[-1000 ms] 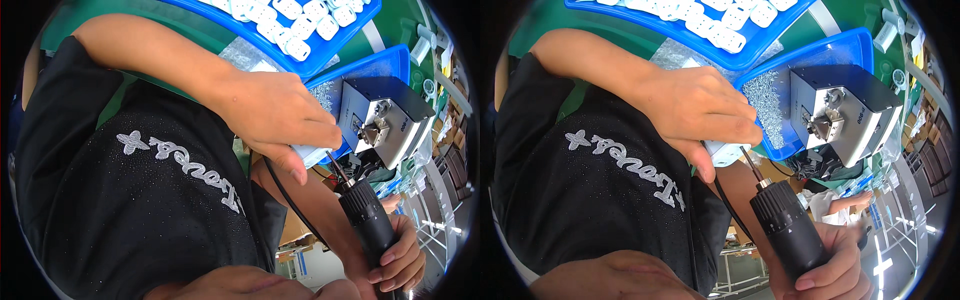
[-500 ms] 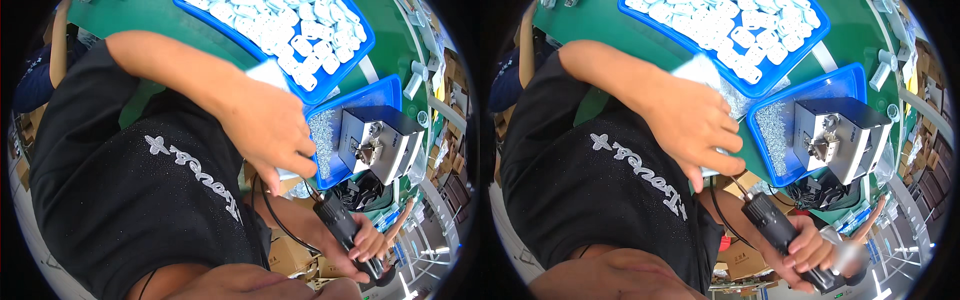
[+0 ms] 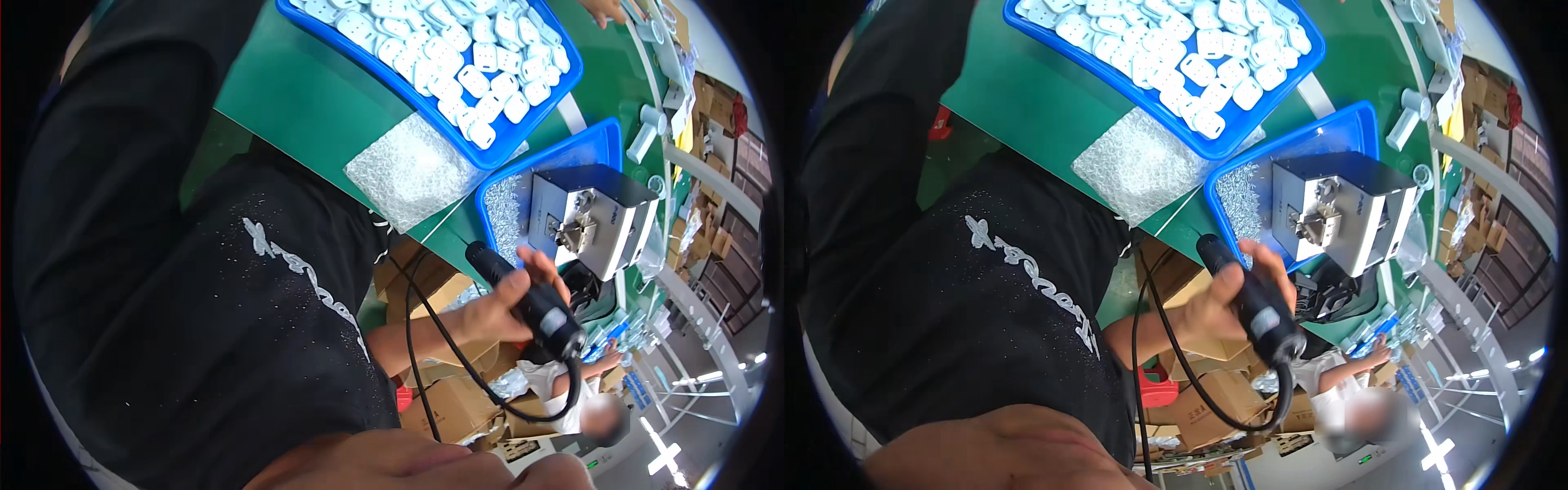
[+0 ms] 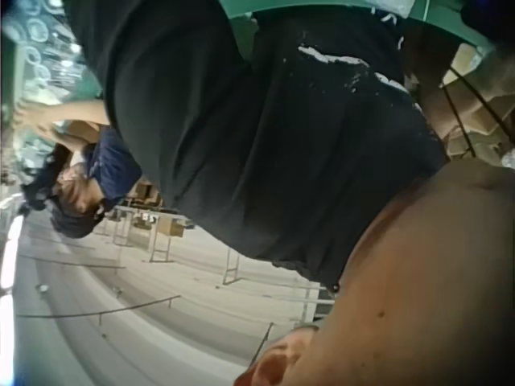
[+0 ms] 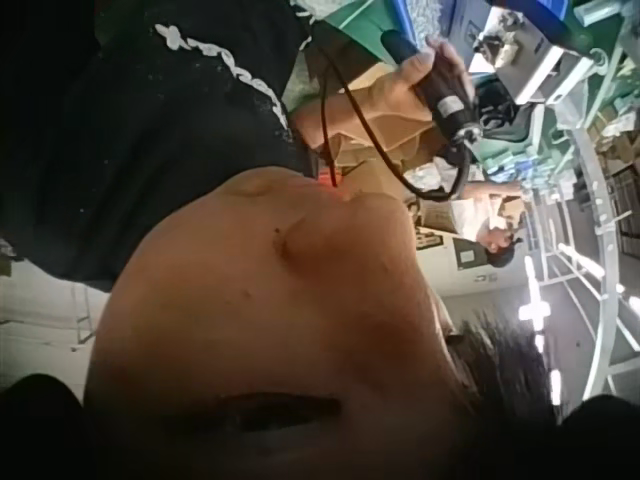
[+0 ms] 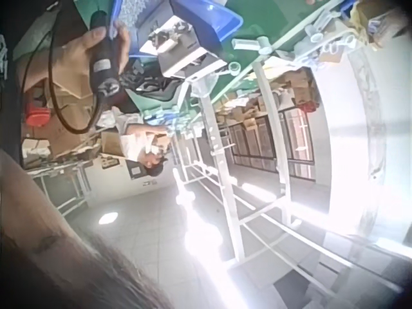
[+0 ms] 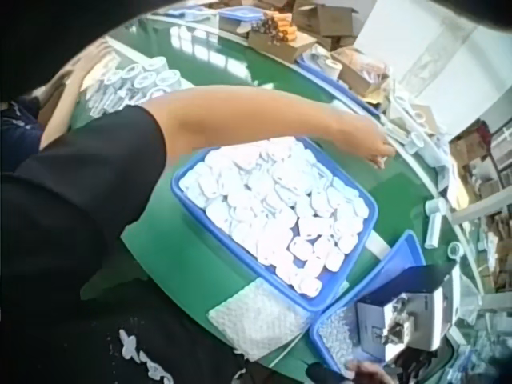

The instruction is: The person is using an electric screwdriver to assemble small plastic electronic components on a factory assembly line.

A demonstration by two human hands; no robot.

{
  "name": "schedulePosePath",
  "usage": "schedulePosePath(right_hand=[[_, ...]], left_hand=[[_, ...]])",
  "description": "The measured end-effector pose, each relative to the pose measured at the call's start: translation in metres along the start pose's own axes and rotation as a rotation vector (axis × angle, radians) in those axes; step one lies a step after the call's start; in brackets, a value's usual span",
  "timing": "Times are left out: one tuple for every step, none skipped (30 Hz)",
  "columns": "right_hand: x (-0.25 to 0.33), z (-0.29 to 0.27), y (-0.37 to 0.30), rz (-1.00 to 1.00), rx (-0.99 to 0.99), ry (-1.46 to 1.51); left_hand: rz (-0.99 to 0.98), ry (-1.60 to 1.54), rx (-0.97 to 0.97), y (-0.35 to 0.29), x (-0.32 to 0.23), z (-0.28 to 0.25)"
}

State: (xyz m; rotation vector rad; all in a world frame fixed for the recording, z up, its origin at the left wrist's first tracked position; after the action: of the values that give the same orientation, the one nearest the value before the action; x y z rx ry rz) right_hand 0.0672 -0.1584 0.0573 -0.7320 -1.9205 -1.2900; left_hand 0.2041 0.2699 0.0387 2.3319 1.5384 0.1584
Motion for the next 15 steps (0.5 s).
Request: schedulePosePath(right_hand=[[-0.010, 0.011, 0.002, -0.030, 0.063, 0.056], [-0.011, 0.024, 0.000, 0.025, 0.068, 0.093], [-0.012, 0.032, 0.000, 0.086, 0.075, 0.154], [-0.015, 0.036, 0.004, 0.119, 0.130, 0.104], [-0.015, 0.037, 0.009, 0.156, 0.180, 0.047], [-0.014, 0.043, 0.013, 0.154, 0.187, 0.045], [-0.006, 0.050, 0.020, 0.188, 0.243, 0.003], [0.000, 0.060, 0.028, 0.219, 0.310, -0.031], [0.010, 0.068, 0.038, 0.352, 0.321, -0.171], [0.008, 0.072, 0.045, 0.317, 0.393, -0.280], [0.006, 0.078, 0.051, 0.271, 0.482, -0.371], [0.011, 0.084, 0.057, 0.181, 0.590, -0.485], [0.002, 0.088, 0.061, 0.110, 0.660, -0.534], [-0.005, 0.092, 0.063, 0.108, 0.711, -0.650], [-0.010, 0.092, 0.066, 0.103, 0.763, -0.761]], left_hand=[[0.000, -0.012, 0.028, 0.002, 0.009, 0.007], [0.005, -0.027, 0.025, 0.002, 0.007, 0.014], [0.005, -0.033, 0.009, 0.002, 0.004, 0.020], [0.010, -0.034, -0.041, 0.001, -0.003, 0.024], [0.024, -0.037, -0.102, 0.002, -0.016, 0.024], [0.034, -0.035, -0.174, -0.001, -0.025, 0.020], [0.040, -0.038, -0.267, -0.002, -0.032, 0.010], [0.033, -0.018, -0.377, -0.014, -0.041, -0.004], [0.047, -0.009, -0.503, -0.024, -0.052, -0.019], [0.076, 0.005, -0.634, -0.039, -0.064, -0.033], [0.081, 0.055, -0.736, -0.067, -0.073, -0.052], [0.107, 0.090, -0.822, -0.094, -0.095, -0.061], [0.079, 0.155, -0.839, -0.120, -0.103, -0.069], [0.064, 0.221, -0.846, -0.151, -0.112, -0.079], [0.052, 0.247, -0.809, -0.173, -0.127, -0.082]])
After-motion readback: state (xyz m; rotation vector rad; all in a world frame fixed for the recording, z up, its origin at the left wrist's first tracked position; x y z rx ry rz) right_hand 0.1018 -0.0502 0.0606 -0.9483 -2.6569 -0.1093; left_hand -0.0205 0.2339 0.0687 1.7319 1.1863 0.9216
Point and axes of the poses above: each hand's wrist, its own y-axis towards the middle knuckle, its own z-axis out of the palm, x = y × z, the point moved 1 cm from there along y, towards the middle knuckle, and after that the axes turned 3 degrees about -y, right-handed, at the moved point
